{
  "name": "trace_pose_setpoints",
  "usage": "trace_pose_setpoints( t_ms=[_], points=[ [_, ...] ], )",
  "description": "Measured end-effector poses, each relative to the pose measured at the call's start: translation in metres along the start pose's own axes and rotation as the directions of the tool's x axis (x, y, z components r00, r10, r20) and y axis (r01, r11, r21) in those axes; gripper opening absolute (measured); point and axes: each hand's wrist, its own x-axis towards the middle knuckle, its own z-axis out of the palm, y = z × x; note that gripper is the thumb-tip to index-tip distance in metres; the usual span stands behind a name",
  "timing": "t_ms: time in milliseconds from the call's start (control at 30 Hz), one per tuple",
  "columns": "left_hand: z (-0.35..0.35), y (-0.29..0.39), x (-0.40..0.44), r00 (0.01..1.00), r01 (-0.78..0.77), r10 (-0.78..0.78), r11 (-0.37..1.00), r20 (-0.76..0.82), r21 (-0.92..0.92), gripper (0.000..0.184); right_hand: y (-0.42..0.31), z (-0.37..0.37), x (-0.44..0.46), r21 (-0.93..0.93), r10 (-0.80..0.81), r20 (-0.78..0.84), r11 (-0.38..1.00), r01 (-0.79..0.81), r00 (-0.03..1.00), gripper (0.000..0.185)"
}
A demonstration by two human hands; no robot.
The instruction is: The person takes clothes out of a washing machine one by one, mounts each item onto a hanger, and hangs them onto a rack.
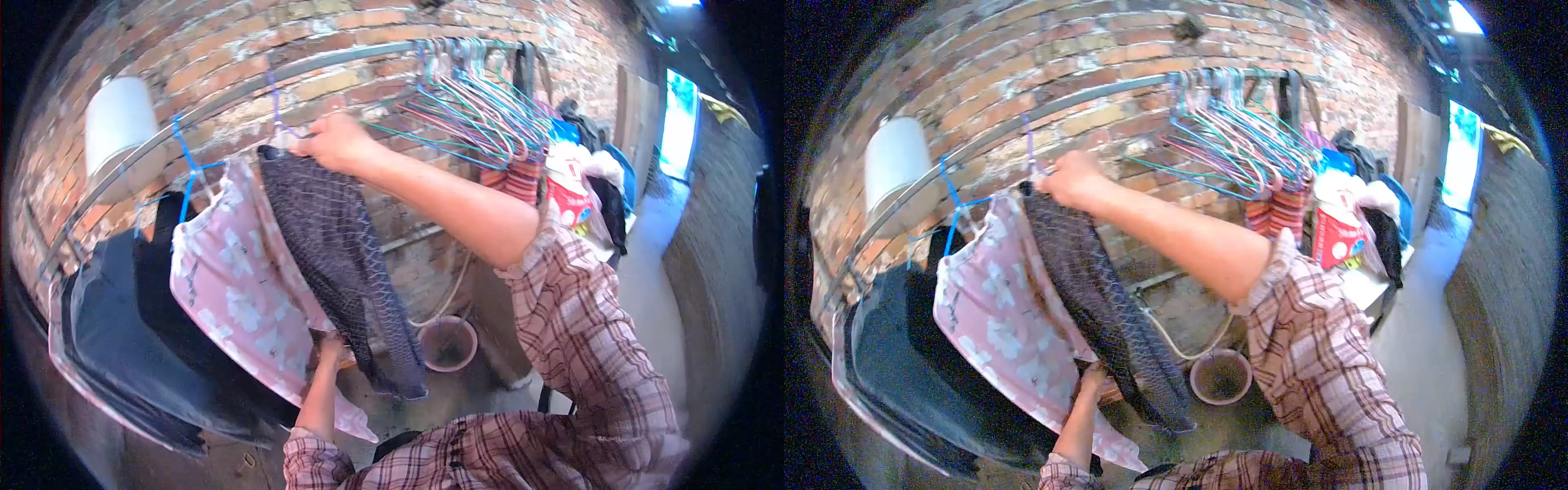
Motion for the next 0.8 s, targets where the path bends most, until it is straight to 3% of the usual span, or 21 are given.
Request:
trace_pose_setpoints(
  t_ms=[33,67,167,200,233,300,367,400,467,500,567,633,667,767,800],
  points=[
    [-0.003,-0.001,0.003,0.996,0.019,-0.016,0.999,0.086,-0.035,0.025,0.011,0.01,0.009,0.076,-0.006,0.044,0.997,0.002,0.999,0.046],
    [-0.007,-0.016,0.02,0.996,0.043,-0.039,0.998,0.086,-0.04,0.024,0.009,0.005,-0.005,0.319,0.057,0.128,0.943,-0.095,0.99,0.05],
    [-0.014,-0.037,0.055,0.99,0.099,-0.093,0.993,0.102,-0.056,0.022,0.005,-0.001,-0.043,0.41,-0.071,0.232,0.912,-0.032,0.97,0.057],
    [-0.017,-0.035,0.064,0.99,0.109,-0.103,0.992,0.1,-0.062,0.021,0.019,0.014,-0.049,0.38,-0.208,0.153,0.915,0.137,0.966,0.063],
    [-0.022,-0.031,0.071,0.988,0.116,-0.11,0.991,0.106,-0.06,0.02,0.028,0.027,-0.069,0.411,-0.296,-0.033,0.866,0.283,0.955,0.069],
    [-0.026,-0.019,0.08,0.986,0.133,-0.125,0.989,0.115,-0.068,0.018,0.023,0.009,-0.127,0.303,-0.249,-0.094,0.915,0.266,0.964,0.074],
    [-0.029,-0.022,0.089,0.982,0.156,-0.147,0.986,0.119,-0.066,0.017,0.041,0.004,-0.178,0.462,-0.274,-0.093,0.84,0.285,0.957,0.068],
    [-0.031,-0.021,0.092,0.981,0.166,-0.157,0.984,0.111,-0.072,0.016,0.049,-0.005,-0.202,0.557,-0.215,0.11,0.822,0.119,0.97,0.057],
    [-0.035,-0.022,0.097,0.982,0.176,-0.17,0.981,0.083,-0.076,0.015,0.105,0.023,-0.265,0.56,-0.212,0.193,0.825,0.069,0.958,0.04],
    [-0.037,-0.025,0.098,0.981,0.186,-0.181,0.98,0.066,-0.077,0.014,0.126,0.022,-0.301,0.481,-0.04,0.388,0.861,-0.165,0.921,0.037],
    [-0.038,-0.031,0.097,0.98,0.201,-0.2,0.977,0.019,-0.074,0.013,0.175,0.029,-0.389,0.274,0.28,0.359,0.88,-0.388,0.89,0.029],
    [-0.036,-0.044,0.088,0.975,0.215,-0.218,0.974,-0.043,-0.069,0.011,0.199,0.017,-0.48,-0.036,0.658,0.349,0.721,-0.692,0.668,0.028],
    [-0.034,-0.053,0.08,0.97,0.227,-0.232,0.971,-0.076,-0.068,0.011,0.201,0.002,-0.522,-0.063,0.73,0.334,0.649,-0.758,0.597,0.029],
    [-0.023,-0.089,0.045,0.947,0.282,-0.285,0.959,-0.149,-0.039,0.009,0.207,-0.021,-0.635,-0.253,0.924,0.323,0.293,-0.922,0.205,0.036],
    [-0.017,-0.104,0.031,0.938,0.305,-0.305,0.952,-0.163,-0.025,0.009,0.209,-0.026,-0.672,-0.184,0.945,0.29,0.214,-0.959,0.155,0.035]
  ],
)
